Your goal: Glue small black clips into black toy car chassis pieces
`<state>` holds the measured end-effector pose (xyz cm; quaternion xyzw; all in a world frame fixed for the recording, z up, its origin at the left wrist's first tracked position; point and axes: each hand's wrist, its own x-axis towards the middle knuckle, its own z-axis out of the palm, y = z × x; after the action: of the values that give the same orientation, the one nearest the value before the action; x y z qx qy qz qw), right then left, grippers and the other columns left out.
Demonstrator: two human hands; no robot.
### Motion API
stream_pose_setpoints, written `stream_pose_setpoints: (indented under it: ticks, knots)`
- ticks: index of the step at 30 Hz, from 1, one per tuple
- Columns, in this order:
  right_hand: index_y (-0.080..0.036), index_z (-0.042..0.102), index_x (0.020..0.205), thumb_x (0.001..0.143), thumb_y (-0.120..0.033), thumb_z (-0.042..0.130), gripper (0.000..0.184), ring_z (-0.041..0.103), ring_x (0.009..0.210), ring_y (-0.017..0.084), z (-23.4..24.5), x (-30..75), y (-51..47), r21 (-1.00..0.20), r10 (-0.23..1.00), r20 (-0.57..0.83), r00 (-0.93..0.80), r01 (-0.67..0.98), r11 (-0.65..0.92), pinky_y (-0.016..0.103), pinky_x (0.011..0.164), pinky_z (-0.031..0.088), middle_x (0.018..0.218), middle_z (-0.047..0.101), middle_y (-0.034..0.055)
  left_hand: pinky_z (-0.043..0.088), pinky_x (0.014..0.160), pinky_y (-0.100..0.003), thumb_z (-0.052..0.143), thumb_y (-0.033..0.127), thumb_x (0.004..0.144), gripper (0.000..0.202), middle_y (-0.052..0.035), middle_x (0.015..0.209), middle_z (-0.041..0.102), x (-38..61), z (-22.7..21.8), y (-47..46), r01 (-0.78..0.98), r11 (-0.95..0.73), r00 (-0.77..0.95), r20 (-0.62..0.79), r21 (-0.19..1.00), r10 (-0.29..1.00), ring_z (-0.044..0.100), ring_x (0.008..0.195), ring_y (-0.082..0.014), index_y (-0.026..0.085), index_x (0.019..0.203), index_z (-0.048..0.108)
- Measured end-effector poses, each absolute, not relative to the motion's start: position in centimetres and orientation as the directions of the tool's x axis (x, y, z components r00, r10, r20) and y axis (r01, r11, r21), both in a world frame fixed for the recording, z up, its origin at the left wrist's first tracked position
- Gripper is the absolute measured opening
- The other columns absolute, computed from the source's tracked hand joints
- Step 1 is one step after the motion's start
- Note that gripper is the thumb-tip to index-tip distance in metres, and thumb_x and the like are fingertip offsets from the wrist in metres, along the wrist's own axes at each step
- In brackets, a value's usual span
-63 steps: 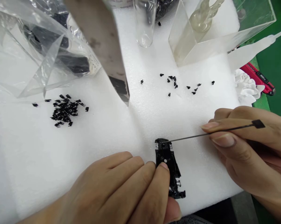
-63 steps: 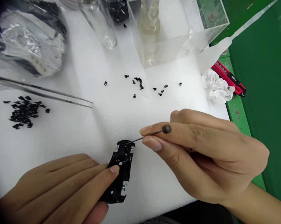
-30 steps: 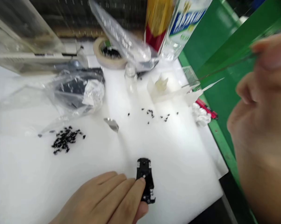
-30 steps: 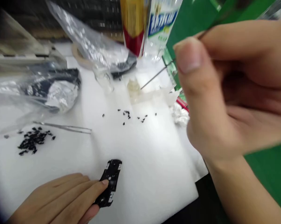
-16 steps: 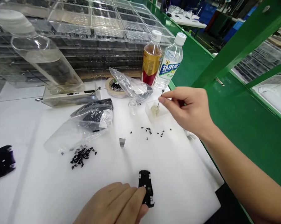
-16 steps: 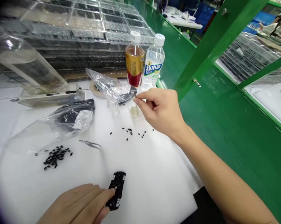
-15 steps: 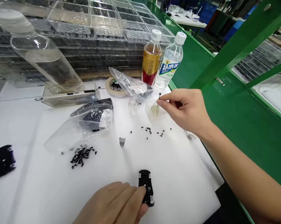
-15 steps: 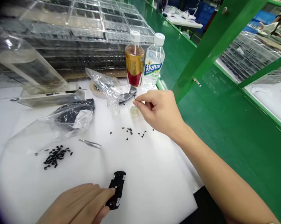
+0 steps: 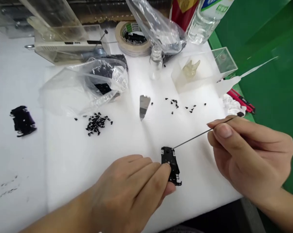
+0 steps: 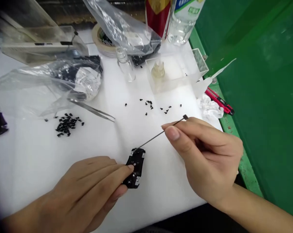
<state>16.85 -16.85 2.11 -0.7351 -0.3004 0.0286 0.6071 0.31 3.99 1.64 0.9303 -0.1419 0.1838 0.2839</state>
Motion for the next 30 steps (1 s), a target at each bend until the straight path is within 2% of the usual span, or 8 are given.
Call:
stream_pose_setpoints:
  ticks: [2,4,8,14,16,20,21,30]
  knots:
    - [-0.028,0.091,0.108,0.103,-0.013,0.084,0.017,0.058,0.062,0.016,1.0,16.1,-16.1,-0.928,0.458,0.3,0.837,0.366,-0.061,0.035,0.048,0.039,0.082,0.076,0.0024,0.067,0.066,-0.035,0.047,0.02,0.121,0.026,-0.0039,0.09,0.081,0.2,1.6,3.6,-0.337,-0.825,0.89,0.439,0.454,-0.122,0.078,0.073,-0.0186,0.012,0.116,0.071]
    - [-0.026,0.091,0.104,0.101,-0.012,0.086,0.014,0.059,0.063,0.015,0.8,16.1,-15.8,-0.918,0.473,0.311,0.824,0.39,-0.076,0.033,0.047,0.041,0.083,0.078,0.0029,0.066,0.065,-0.035,0.049,0.024,0.121,0.027,-0.0022,0.087,0.081,0.0,1.3,2.9,-0.28,-0.841,0.881,0.472,0.462,-0.034,0.077,0.071,-0.0187,0.015,0.113,0.073]
    - [-0.025,0.089,0.102,0.1,-0.012,0.086,0.013,0.06,0.062,0.015,1.5,16.5,-15.6,-0.901,0.516,0.303,0.801,0.418,-0.12,0.031,0.047,0.046,0.074,0.075,0.0005,0.071,0.079,-0.037,0.054,0.031,0.121,0.026,-0.0016,0.089,0.082,-0.8,0.9,1.5,-0.116,-0.851,0.896,0.424,0.512,0.133,0.08,0.078,-0.0202,0.02,0.114,0.077]
    - [-0.026,0.087,0.098,0.102,-0.015,0.085,0.011,0.061,0.059,0.015,2.1,16.5,-15.4,-0.877,0.57,0.284,0.771,0.449,-0.17,0.031,0.045,0.044,0.071,0.074,0.0,0.072,0.08,-0.041,0.054,0.036,0.121,0.028,-0.0015,0.089,0.082,-1.3,1.4,0.5,-0.022,-0.829,0.898,0.376,0.559,0.23,0.08,0.08,-0.0228,0.022,0.112,0.076]
    - [-0.026,0.087,0.098,0.102,-0.017,0.085,0.01,0.061,0.058,0.015,2.1,16.6,-15.4,-0.876,0.576,0.276,0.77,0.448,-0.179,0.032,0.044,0.043,0.072,0.075,0.0005,0.073,0.078,-0.041,0.054,0.033,0.121,0.027,-0.0015,0.088,0.082,-1.2,1.7,1.1,-0.038,-0.835,0.909,0.366,0.549,0.2,0.081,0.078,-0.0225,0.021,0.112,0.076]
    - [-0.027,0.088,0.097,0.102,-0.02,0.087,0.008,0.062,0.058,0.016,2.1,16.8,-15.4,-0.874,0.585,0.266,0.766,0.448,-0.19,0.032,0.043,0.043,0.074,0.076,0.001,0.075,0.079,-0.036,0.058,0.026,0.119,0.02,-0.0021,0.095,0.085,-1.1,2.3,3.3,-0.222,-0.845,0.951,0.299,0.486,-0.078,0.084,0.083,-0.0213,0.018,0.122,0.076]
    - [-0.027,0.088,0.096,0.102,-0.02,0.088,0.008,0.062,0.058,0.016,2.2,16.8,-15.4,-0.873,0.583,0.265,0.768,0.448,-0.192,0.032,0.044,0.043,0.075,0.076,0.0009,0.075,0.08,-0.036,0.059,0.025,0.119,0.02,-0.0025,0.097,0.086,-1.2,2.4,3.7,-0.245,-0.843,0.951,0.286,0.478,-0.115,0.085,0.085,-0.0214,0.018,0.124,0.076]
    - [-0.026,0.085,0.096,0.101,-0.012,0.085,0.015,0.054,0.056,0.013,1.8,16.4,-15.2,-0.904,0.535,0.26,0.803,0.398,-0.157,0.032,0.046,0.042,0.068,0.069,-0.0023,0.076,0.082,-0.037,0.058,0.025,0.119,0.02,-0.0029,0.1,0.086,-1.1,2.6,3.9,-0.235,-0.845,0.956,0.27,0.481,-0.113,0.085,0.087,-0.0216,0.017,0.125,0.076]
